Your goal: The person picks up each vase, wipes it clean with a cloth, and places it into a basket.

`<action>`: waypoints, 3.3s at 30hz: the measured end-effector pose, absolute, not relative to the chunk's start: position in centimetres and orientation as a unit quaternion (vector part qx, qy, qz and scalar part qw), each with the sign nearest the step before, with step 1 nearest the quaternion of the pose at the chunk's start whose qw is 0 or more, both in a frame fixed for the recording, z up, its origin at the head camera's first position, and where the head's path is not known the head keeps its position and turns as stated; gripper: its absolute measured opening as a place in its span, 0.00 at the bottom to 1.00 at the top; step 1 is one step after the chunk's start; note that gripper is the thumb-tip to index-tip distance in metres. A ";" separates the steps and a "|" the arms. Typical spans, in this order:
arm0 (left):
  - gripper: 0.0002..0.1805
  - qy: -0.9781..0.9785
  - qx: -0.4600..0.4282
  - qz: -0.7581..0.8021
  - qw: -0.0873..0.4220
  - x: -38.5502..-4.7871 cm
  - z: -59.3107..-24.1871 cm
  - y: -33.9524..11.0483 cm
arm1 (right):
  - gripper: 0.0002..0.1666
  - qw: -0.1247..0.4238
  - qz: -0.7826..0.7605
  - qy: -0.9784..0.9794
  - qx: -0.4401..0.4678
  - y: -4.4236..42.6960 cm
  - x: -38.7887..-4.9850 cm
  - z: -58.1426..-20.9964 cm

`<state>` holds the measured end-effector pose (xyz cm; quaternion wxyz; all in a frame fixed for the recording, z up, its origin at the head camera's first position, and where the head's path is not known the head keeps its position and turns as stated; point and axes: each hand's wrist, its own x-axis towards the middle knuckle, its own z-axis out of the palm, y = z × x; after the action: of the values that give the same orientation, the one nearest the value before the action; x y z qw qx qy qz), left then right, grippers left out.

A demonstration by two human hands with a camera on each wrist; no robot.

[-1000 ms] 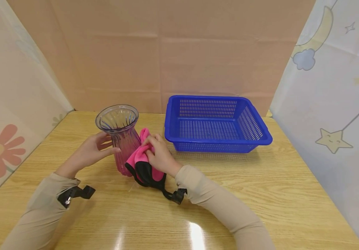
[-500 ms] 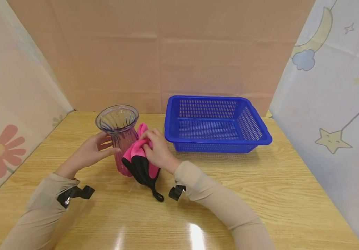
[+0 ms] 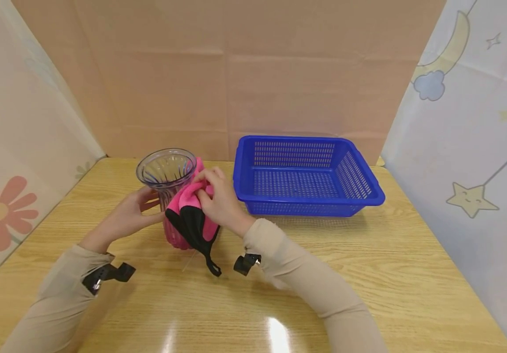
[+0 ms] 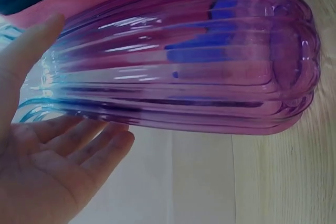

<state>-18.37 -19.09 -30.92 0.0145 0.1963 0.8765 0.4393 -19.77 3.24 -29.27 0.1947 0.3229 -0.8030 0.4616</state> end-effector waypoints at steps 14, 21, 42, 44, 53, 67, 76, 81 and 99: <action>0.29 0.890 0.177 0.418 -0.042 -17.8 -30.7 -18.3 | 0.05 0.175 0.535 -0.772 0.294 3.7 -19.8 -28.3; 0.32 0.894 0.178 0.410 -0.036 -17.9 -30.7 -18.3 | 0.06 0.181 0.554 -0.756 0.298 4.1 -19.8 -27.9; 0.33 0.862 0.241 0.445 -0.001 -19.0 -31.2 -19.4 | 0.06 0.155 0.575 -0.739 0.315 4.8 -20.1 -26.8; 0.33 0.859 0.245 0.449 0.014 -19.2 -31.2 -19.7 | 0.06 0.154 0.576 -0.738 0.315 4.8 -20.1 -26.8; 0.36 0.841 0.257 0.474 0.048 -19.6 -31.4 -20.0 | 0.07 0.133 0.592 -0.729 0.318 4.8 -20.0 -26.9; 0.40 0.842 0.244 0.480 0.040 -19.1 -31.0 -19.6 | 0.07 0.137 0.604 -0.717 0.319 4.6 -20.2 -27.8; 0.38 0.853 0.224 0.470 0.033 -18.9 -30.8 -19.5 | 0.06 0.145 0.589 -0.728 0.320 4.2 -20.0 -28.5; 0.35 0.857 0.223 0.464 0.023 -18.7 -30.6 -19.5 | 0.05 0.141 0.577 -0.738 0.320 3.8 -20.0 -29.2; 0.36 0.862 0.211 0.460 0.020 -18.8 -31.0 -19.6 | 0.03 0.151 0.501 -0.786 0.328 3.6 -19.9 -30.2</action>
<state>-18.75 -19.57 -31.02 0.0199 0.2114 0.8624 0.4596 -19.92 3.64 -30.24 0.1509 0.3277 -0.7865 0.5013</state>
